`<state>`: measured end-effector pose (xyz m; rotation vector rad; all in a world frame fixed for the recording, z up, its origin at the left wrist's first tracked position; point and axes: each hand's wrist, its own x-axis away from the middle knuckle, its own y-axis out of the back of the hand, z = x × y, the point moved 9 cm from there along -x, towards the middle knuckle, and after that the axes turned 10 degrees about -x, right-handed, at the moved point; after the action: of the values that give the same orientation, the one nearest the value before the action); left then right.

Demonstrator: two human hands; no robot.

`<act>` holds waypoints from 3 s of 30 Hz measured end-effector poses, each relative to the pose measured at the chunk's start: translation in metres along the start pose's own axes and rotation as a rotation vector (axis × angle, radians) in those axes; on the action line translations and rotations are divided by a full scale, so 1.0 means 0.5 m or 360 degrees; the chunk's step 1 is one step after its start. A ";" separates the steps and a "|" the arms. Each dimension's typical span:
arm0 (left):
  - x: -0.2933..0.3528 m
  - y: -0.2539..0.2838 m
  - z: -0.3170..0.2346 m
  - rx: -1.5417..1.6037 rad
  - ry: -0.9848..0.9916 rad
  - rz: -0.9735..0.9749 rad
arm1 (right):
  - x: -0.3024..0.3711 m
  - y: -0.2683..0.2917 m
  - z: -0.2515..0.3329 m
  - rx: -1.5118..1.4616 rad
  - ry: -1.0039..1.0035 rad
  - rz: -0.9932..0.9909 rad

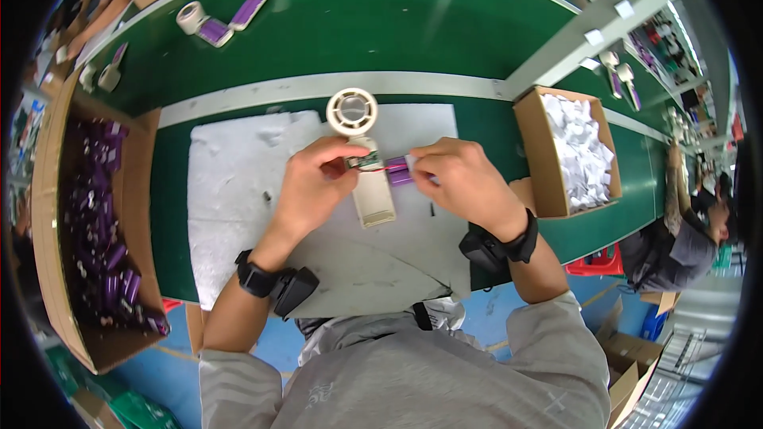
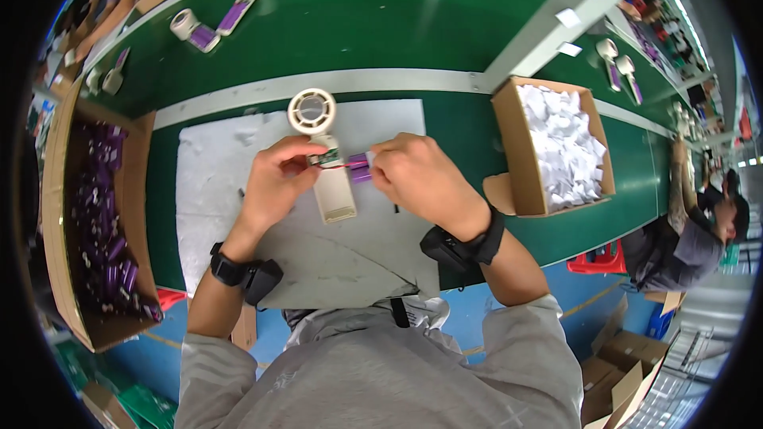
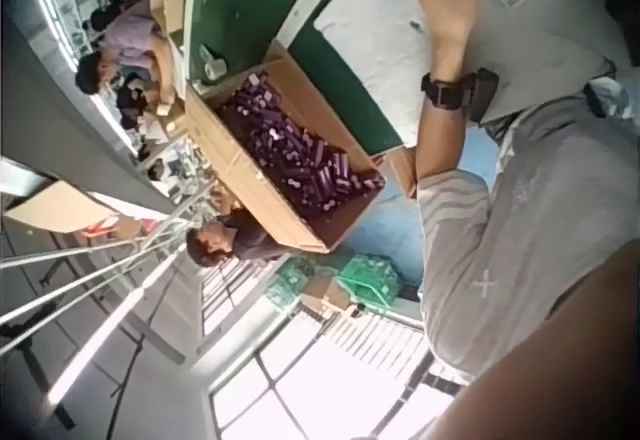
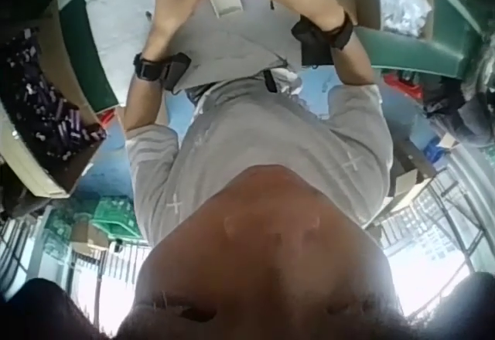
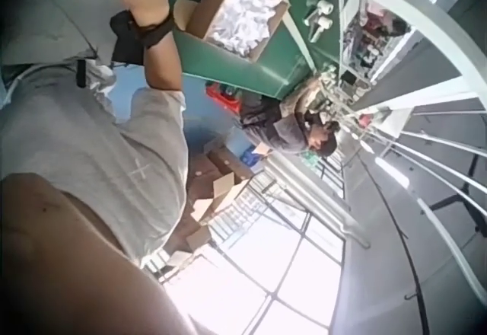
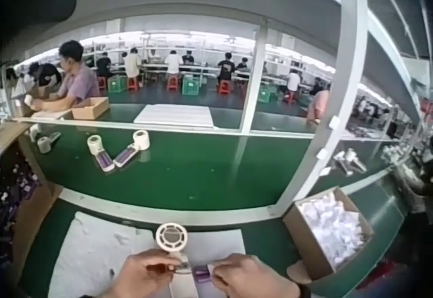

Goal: The person picks up a battery and a circuit board, connects them, and inserts the assembly into a fan housing. They then repeat the process with another battery and circuit board, applying tape to the battery before placing it into a second fan housing.

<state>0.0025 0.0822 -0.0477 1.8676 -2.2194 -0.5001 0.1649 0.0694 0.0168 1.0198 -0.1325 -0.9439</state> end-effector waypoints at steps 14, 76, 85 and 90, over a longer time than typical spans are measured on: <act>-0.004 -0.009 -0.003 0.0036 0.0007 0.0070 | 0.010 -0.018 0.008 0.0262 0.0031 0.0157; 0.004 0.005 -0.067 -0.0545 -0.0339 -0.0143 | 0.056 -0.108 0.012 -0.2307 -0.1098 0.0591; 0.004 0.005 -0.073 -0.0672 -0.0424 -0.0151 | 0.020 -0.056 0.052 -0.1016 0.0008 0.0218; 0.006 0.003 -0.071 -0.0605 -0.0466 -0.0115 | 0.019 -0.072 0.054 -0.0862 0.0013 0.0155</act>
<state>0.0132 0.0750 -0.0147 1.7640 -2.0346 -1.1836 0.1354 0.0382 0.0007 0.5116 0.0788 -0.8235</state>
